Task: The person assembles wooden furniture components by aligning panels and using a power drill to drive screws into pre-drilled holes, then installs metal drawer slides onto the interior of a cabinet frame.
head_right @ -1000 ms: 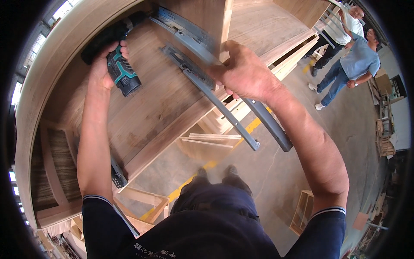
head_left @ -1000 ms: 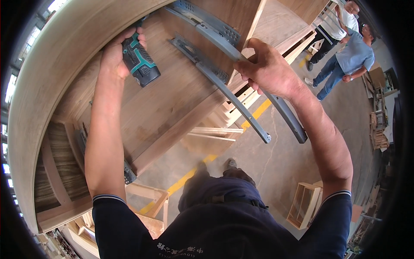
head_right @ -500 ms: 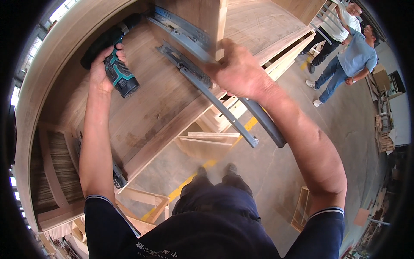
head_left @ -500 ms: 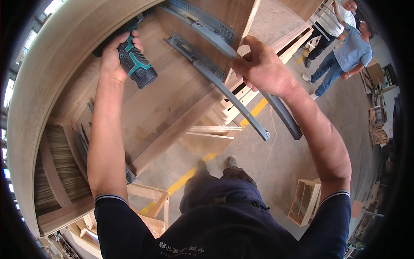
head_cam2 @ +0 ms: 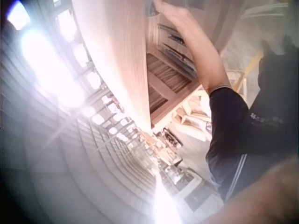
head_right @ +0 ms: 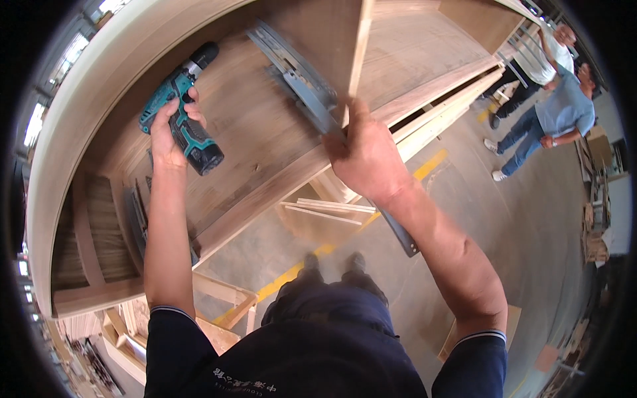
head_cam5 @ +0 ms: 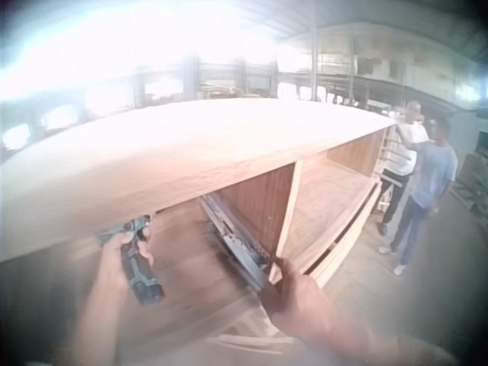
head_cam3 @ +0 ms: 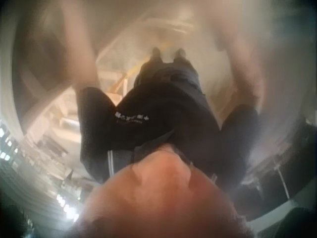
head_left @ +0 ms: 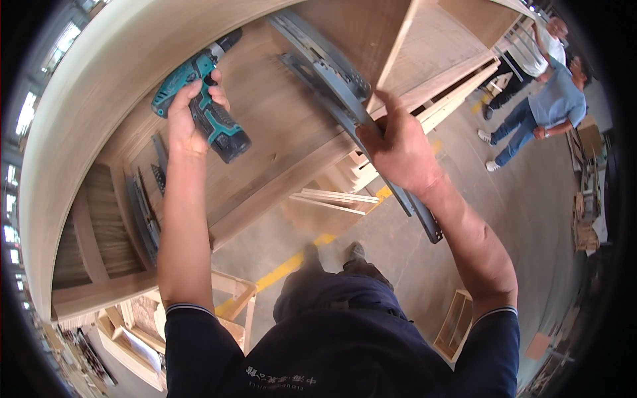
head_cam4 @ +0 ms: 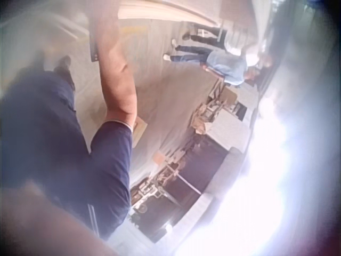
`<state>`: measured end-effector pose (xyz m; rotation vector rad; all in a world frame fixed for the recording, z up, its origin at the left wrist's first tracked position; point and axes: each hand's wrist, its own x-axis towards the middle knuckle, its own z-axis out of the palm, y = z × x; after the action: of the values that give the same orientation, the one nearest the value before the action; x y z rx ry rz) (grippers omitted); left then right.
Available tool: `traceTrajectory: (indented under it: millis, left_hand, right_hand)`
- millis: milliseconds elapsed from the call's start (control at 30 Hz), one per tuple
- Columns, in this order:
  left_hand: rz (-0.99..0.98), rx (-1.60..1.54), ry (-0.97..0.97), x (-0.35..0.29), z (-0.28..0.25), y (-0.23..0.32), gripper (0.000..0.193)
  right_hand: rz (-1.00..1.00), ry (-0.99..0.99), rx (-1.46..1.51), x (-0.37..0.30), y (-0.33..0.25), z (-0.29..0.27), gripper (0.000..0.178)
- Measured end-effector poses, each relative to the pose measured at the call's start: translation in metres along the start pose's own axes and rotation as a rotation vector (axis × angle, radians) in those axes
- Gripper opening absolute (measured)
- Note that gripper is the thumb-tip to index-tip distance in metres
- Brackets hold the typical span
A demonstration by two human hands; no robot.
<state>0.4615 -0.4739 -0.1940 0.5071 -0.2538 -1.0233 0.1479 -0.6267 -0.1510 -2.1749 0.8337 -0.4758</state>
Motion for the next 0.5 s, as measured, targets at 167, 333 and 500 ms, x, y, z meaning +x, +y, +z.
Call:
traceTrajectory:
  millis: [167,333,500]
  left_hand:
    - [0.099,0.085,0.111,-0.074,-0.013,0.002,0.051]
    - [0.106,-0.028,0.135,-0.145,-0.021,0.008,0.047]
    - [0.140,0.008,0.142,-0.194,-0.014,0.008,0.043]
  right_hand:
    - [-0.116,-0.024,0.066,-0.004,0.018,0.054,0.047]
    - [-0.075,-0.200,0.180,-0.012,-0.005,0.150,0.045]
    - [-0.056,-0.247,0.260,-0.025,-0.054,0.252,0.049]
